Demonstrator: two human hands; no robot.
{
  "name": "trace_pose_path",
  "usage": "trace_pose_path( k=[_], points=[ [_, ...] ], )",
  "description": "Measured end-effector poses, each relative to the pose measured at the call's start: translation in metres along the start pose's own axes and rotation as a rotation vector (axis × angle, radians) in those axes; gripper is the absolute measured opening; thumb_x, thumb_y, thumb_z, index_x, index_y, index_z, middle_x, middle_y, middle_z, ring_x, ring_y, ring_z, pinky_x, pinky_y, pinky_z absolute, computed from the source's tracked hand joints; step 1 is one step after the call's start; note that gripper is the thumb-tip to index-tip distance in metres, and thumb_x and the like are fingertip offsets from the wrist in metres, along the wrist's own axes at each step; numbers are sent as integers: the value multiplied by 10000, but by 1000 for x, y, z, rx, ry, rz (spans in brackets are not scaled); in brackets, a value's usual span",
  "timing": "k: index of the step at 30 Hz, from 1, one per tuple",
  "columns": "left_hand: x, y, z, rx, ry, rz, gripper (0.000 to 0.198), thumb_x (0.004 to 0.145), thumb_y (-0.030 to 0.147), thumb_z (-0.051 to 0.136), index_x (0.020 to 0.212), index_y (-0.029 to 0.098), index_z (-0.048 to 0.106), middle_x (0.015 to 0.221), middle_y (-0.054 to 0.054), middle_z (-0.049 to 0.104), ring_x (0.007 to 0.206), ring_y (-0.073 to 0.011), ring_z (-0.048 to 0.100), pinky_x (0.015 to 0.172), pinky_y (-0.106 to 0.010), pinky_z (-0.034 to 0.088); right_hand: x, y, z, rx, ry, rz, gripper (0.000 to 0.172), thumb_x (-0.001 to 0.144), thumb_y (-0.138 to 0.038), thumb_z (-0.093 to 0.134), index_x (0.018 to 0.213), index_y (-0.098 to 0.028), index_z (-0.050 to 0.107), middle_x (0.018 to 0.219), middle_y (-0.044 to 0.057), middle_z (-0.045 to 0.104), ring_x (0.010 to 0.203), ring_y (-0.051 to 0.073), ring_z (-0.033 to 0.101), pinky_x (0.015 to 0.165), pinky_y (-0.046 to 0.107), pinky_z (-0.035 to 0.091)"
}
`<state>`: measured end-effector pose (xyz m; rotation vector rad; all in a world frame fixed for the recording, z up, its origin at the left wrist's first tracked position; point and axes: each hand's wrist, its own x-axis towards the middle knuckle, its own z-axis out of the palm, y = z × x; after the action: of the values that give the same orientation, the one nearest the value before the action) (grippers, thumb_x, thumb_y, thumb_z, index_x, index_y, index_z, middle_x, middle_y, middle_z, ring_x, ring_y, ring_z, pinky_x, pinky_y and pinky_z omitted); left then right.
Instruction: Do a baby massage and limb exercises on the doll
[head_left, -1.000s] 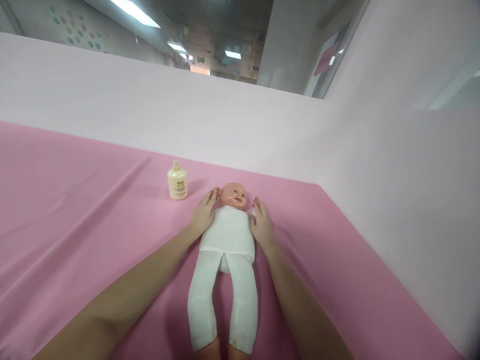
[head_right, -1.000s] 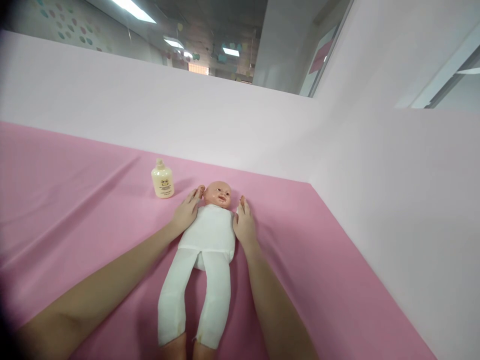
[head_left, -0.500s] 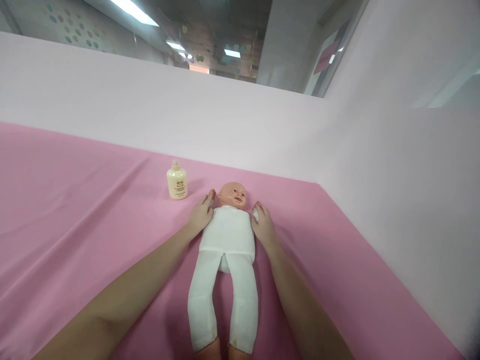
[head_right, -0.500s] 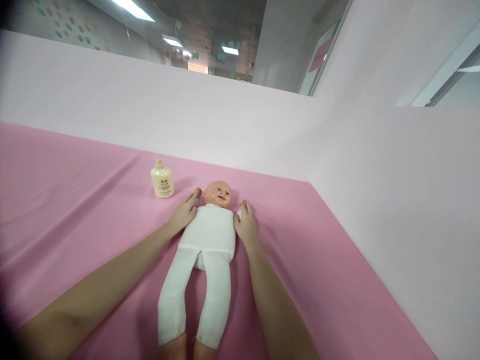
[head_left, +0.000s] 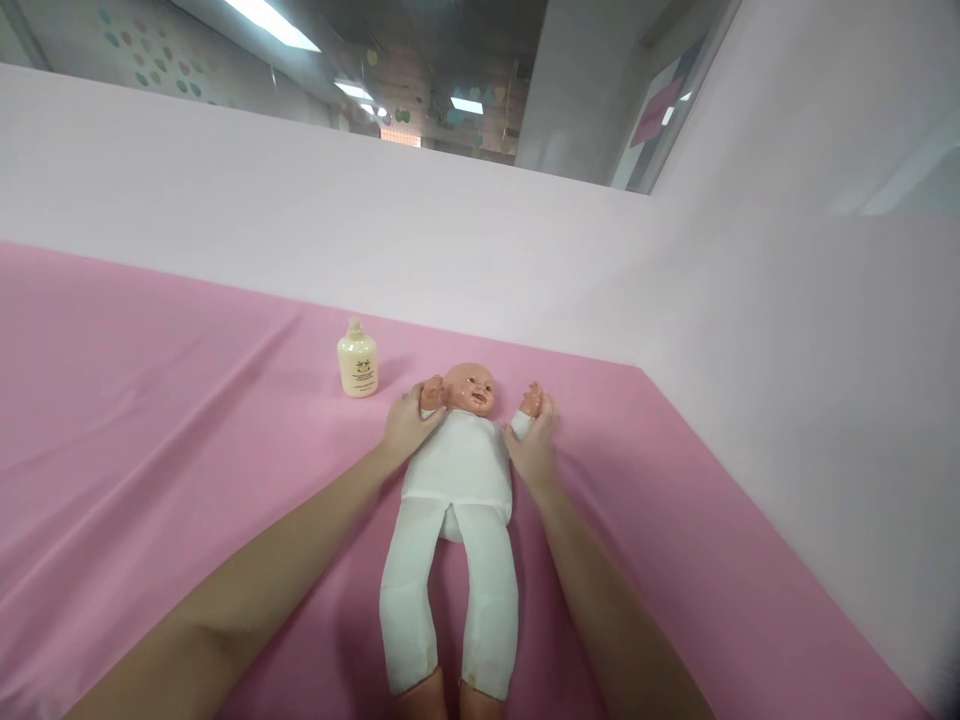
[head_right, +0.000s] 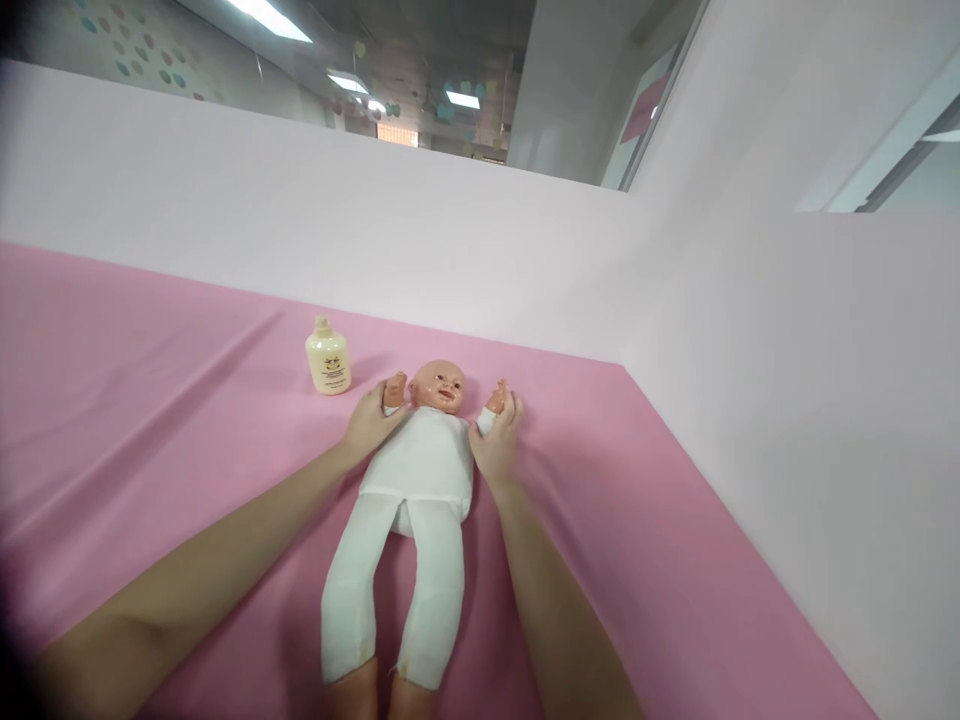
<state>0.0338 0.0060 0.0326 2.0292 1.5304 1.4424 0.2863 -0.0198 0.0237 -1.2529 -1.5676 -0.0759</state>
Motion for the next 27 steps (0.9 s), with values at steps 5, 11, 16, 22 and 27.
trace_pose_path(
  k=[5,11,16,22,27],
  points=[
    [-4,7,-3,-50,35,124,258,859,334,631,1077,209,687,1026,-72,755,967,-265,684,904,-427,536,0,-9,-5,152,30,22,783,902,-299,587,1566,-170,193,1458,212,509,1369,295,525,1128,522,471],
    [-17,17,1,-59,-92,408,157,810,253,618,944,220,691,922,-50,750,873,-226,684,829,-378,546,-11,-27,-8,75,-144,-229,382,914,-253,525,1288,-244,600,1221,121,697,1170,277,659,1048,466,530],
    [-23,17,5,-11,-175,578,109,813,245,617,900,222,678,834,-49,731,793,-207,690,755,-338,540,-17,-40,-6,43,-319,-458,336,823,-150,528,1107,-226,691,1062,90,752,1030,257,693,937,415,542],
    [-23,13,5,-5,-165,556,103,840,256,612,921,222,666,878,-58,740,822,-213,700,773,-344,550,-18,-38,-6,17,-321,-429,354,845,-158,501,1146,-222,675,1085,96,745,1053,258,687,950,419,542],
    [-16,3,2,-26,-112,384,382,918,338,572,1267,187,604,1158,-120,728,1067,-272,690,969,-437,546,-14,-25,-3,-18,-245,-337,493,921,-230,503,1413,-211,522,1354,152,638,1292,307,583,1103,523,485]
  ],
)
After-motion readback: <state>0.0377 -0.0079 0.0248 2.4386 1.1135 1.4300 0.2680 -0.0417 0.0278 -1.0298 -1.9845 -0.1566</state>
